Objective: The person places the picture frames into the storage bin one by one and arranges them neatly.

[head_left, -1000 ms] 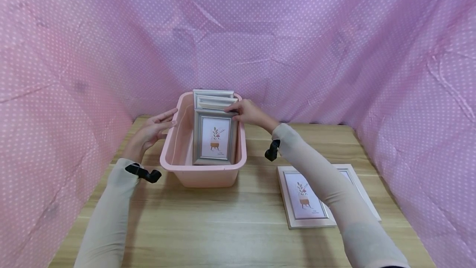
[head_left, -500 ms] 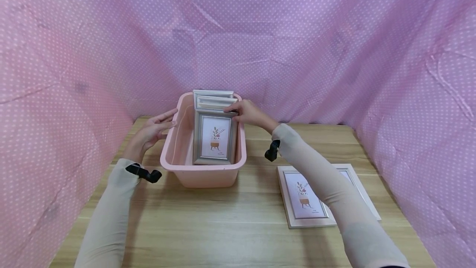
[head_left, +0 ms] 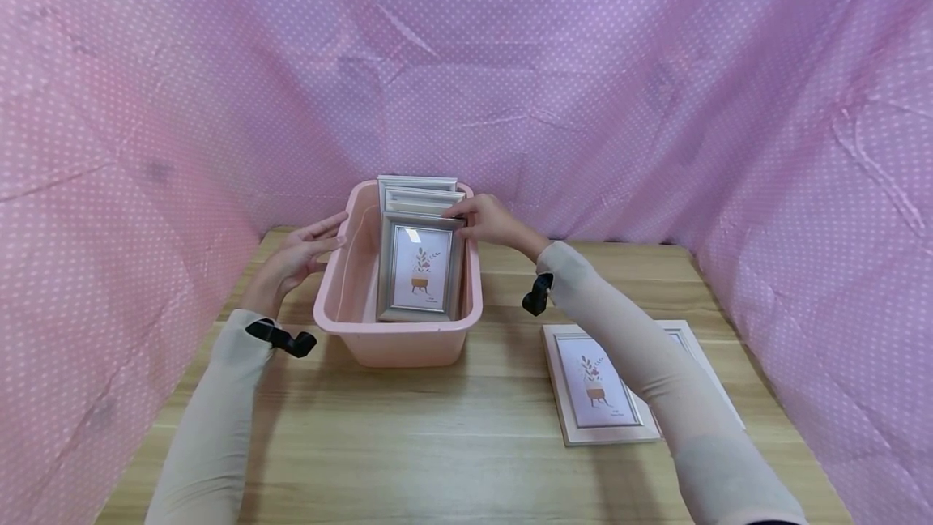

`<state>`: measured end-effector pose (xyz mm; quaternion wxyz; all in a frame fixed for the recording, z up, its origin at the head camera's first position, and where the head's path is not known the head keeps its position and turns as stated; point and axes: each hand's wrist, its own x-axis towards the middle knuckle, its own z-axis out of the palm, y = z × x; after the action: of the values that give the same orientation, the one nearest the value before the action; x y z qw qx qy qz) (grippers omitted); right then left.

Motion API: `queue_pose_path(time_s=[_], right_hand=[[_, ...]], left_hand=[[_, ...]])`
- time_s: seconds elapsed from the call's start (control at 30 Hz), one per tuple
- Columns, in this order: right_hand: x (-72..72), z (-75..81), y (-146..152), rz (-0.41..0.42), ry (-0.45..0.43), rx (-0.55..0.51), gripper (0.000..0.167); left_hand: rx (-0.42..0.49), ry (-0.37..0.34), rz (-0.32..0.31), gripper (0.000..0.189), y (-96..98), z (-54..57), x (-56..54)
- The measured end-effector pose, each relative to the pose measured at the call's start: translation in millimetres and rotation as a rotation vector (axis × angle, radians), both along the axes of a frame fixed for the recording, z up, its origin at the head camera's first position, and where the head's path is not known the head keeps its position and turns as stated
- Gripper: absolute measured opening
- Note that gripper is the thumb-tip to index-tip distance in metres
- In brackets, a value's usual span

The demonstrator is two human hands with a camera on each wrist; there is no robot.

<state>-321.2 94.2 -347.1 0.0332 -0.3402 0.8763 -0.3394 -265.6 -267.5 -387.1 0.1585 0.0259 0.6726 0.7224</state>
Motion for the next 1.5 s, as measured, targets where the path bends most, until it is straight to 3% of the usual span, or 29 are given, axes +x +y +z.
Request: queue_pose_path(time_s=[0.7,1.1,1.5], right_hand=[[16.4,5.6,24.3,0.025,-0.012,-0.047,0.036],[32.0,-15.0,62.9,0.032,-0.034,-0.044,0.036],[45.2,-35.1,109.3,0.014,-0.094,0.083,0.043]], left_hand=[[0.008,-0.011,-0.001,0.068,2.1,0.1,7.0],[0.011,-0.014,-0.026,0.069,0.8,-5.8,11.9],[0.041,0.003,-0.012,0.066,-2.3,-3.9,13.5]])
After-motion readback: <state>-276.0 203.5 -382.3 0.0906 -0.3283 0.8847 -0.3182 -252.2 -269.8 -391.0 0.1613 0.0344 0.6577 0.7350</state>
